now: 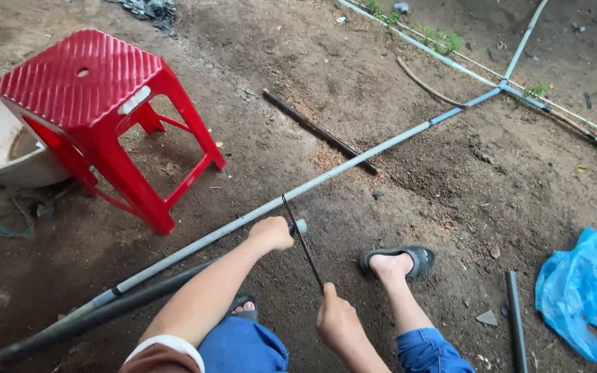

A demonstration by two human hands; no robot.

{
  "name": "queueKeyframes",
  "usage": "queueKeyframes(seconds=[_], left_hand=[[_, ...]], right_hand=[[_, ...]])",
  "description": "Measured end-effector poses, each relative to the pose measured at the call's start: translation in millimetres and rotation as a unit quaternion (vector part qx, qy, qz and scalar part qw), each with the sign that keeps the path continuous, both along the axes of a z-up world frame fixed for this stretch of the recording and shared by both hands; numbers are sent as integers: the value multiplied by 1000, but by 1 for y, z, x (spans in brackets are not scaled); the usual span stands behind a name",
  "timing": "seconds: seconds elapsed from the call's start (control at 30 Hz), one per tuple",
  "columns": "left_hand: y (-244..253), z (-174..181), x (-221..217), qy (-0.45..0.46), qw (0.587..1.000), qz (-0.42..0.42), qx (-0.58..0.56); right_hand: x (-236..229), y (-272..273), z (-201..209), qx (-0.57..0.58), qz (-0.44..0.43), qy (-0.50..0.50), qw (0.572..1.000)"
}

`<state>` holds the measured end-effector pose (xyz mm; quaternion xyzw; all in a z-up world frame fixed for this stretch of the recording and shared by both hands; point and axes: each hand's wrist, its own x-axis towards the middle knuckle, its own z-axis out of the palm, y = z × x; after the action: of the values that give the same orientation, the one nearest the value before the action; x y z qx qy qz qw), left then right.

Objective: A person is sitting on the ground and using a hacksaw blade to cut a black plastic pipe.

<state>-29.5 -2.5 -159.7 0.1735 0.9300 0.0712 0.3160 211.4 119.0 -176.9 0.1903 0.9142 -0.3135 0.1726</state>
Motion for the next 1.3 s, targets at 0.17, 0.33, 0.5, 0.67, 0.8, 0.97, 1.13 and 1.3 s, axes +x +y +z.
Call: queueKeyframes(seconds=[0.17, 0.33, 0.5, 0.67, 0.8, 0.97, 1.13, 1.3], left_hand=[[15, 16, 18, -6, 1000, -18, 12], [13, 19, 10, 18, 997, -71, -19], [10, -1, 11, 2, 1000, -18, 5], [28, 14, 18, 8, 996, -83, -28], [5, 15, -3, -2, 1000, -1, -13], [23, -1, 16, -11, 999, -32, -20], [20, 7, 11, 10, 998, -66, -16], [28, -6, 21, -53, 994, -71, -58]], right_hand=[[-23, 5, 23, -9, -22, 2, 1000], [-28, 7, 10, 2, -20, 60, 998], [-12, 10, -52, 58, -1, 55, 997], [-43, 10, 26, -4, -31, 29, 999], [-14, 5, 17, 3, 5, -28, 1000], [-27, 10, -8, 3, -31, 25, 999], [-23, 11, -3, 14, -25, 47, 998], [-24, 8, -10, 0, -33, -13, 999]])
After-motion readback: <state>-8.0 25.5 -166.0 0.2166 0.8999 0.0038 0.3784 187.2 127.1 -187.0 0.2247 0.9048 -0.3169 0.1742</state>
